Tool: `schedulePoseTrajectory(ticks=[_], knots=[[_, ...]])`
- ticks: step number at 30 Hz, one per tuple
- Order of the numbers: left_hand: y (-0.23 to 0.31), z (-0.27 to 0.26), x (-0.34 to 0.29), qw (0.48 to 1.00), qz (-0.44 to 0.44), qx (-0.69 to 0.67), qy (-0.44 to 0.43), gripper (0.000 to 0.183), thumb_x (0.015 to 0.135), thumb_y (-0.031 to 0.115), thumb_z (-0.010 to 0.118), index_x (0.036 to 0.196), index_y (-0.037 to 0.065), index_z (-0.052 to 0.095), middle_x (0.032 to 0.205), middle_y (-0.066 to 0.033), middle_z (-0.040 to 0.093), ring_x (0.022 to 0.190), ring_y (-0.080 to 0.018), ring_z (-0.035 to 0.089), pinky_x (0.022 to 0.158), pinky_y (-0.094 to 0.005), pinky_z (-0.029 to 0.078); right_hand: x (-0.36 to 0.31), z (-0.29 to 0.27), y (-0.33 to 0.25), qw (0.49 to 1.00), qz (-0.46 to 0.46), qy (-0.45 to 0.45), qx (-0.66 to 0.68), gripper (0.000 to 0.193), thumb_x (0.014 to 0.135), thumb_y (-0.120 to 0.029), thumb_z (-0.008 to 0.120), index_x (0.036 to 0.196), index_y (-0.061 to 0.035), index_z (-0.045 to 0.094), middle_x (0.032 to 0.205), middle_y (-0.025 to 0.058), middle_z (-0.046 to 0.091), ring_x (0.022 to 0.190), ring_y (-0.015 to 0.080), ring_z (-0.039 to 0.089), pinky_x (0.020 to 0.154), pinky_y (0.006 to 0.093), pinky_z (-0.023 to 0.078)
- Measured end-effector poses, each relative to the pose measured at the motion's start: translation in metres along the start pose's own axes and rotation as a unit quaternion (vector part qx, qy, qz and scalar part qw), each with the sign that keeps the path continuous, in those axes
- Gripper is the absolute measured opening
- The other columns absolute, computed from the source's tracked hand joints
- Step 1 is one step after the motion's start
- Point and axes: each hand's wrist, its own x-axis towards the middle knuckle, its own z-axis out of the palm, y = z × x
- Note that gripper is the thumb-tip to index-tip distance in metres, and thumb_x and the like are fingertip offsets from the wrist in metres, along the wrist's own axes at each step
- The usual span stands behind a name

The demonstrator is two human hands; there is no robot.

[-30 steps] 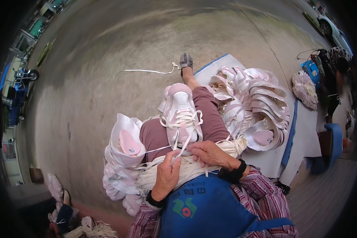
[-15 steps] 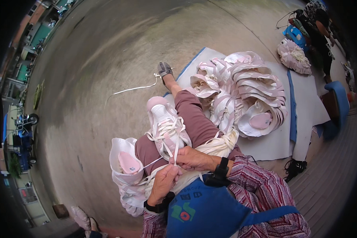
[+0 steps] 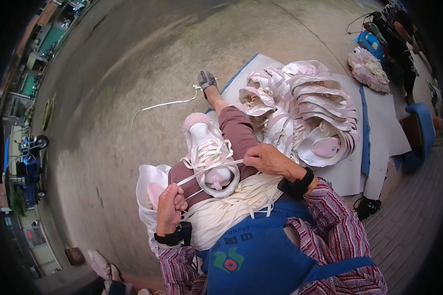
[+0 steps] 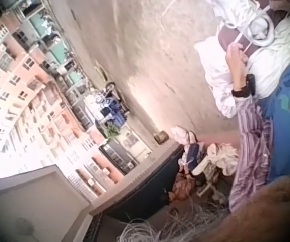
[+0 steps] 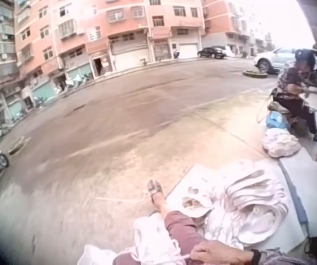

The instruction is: Lacing and preparing shoe uppers for further manufacturing processes.

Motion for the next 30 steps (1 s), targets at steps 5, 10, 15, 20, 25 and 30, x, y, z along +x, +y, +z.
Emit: schedulePoseTrajectory(ticks=[5, 10, 15, 20, 25, 30], knots=[[-0.002, -0.01, -0.001, 0.997, -0.023, -0.057, -0.036, 0.024, 0.099, 0.025, 0.05, 0.083, 0.007, 0.054, 0.056, 0.0071, 0.034, 0.046, -0.0037, 0.031, 0.044, -0.0213, 0.031, -0.018, -0.017, -0.019, 0.96, 0.097, -0.182, 0.188, 0.021, 0.09, -0.021, 0.061, 0.084, -0.0016, 0.068, 0.064, -0.0048, 0.054, 0.058, 0.0038, 0.044, 0.052, 0.0213, 0.034], [0.0, -0.011, -0.006, 0.997, -0.031, -0.063, -0.032, 0.022, 0.099, 0.024, 0.05, 0.086, 0.007, 0.053, 0.059, 0.0061, 0.037, 0.046, -0.004, 0.032, 0.043, -0.0201, 0.031, -0.04, -0.043, -0.033, 0.904, 0.121, -0.235, 0.336, 0.024, 0.088, -0.02, 0.064, 0.08, 0.0028, 0.066, 0.063, -0.0026, 0.051, 0.051, 0.0031, 0.037, 0.046, 0.0201, 0.026], [-0.002, -0.02, -0.004, 0.994, -0.035, -0.1, -0.037, 0.02, 0.099, 0.024, 0.05, 0.088, 0.007, 0.053, 0.06, 0.0057, 0.039, 0.048, -0.004, 0.034, 0.043, -0.0199, 0.032, -0.046, -0.05, 0.006, 0.858, 0.056, -0.176, 0.48, 0.023, 0.091, -0.017, 0.061, 0.082, 0.0041, 0.065, 0.061, 0.001, 0.051, 0.046, 0.0051, 0.038, 0.043, 0.0217, 0.027], [-0.006, -0.004, -0.005, 0.998, -0.056, 0.0, -0.003, 0.021, 0.1, 0.024, 0.049, 0.089, 0.007, 0.054, 0.06, 0.0053, 0.039, 0.048, -0.0042, 0.034, 0.043, -0.0204, 0.032, -0.03, -0.033, 0.009, 0.931, -0.027, -0.066, 0.359, 0.024, 0.092, -0.018, 0.061, 0.091, 0.0043, 0.068, 0.076, 0.004, 0.058, 0.062, 0.0107, 0.049, 0.058, 0.0213, 0.038], [-0.003, -0.009, -0.001, 0.995, -0.01, -0.099, -0.024, 0.018, 0.1, 0.022, 0.047, 0.097, 0.006, 0.056, 0.061, 0.0049, 0.037, 0.048, -0.0033, 0.033, 0.043, -0.0189, 0.031, -0.024, -0.026, 0.004, 0.918, 0.045, -0.014, 0.394, 0.023, 0.092, -0.02, 0.061, 0.096, 0.0004, 0.07, 0.068, -0.0001, 0.056, 0.061, 0.007, 0.049, 0.057, 0.0194, 0.037], [0.005, 0.018, -0.001, 0.998, -0.012, -0.064, 0.012, 0.018, 0.1, 0.022, 0.05, 0.102, 0.006, 0.056, 0.06, 0.0067, 0.032, 0.046, -0.002, 0.028, 0.04, -0.0175, 0.027, -0.006, -0.006, -0.002, 0.965, 0.144, 0.031, 0.217, 0.021, 0.092, -0.019, 0.056, 0.082, -0.0007, 0.061, 0.063, 0.0, 0.054, 0.049, 0.0075, 0.049, 0.045, 0.0225, 0.039]])
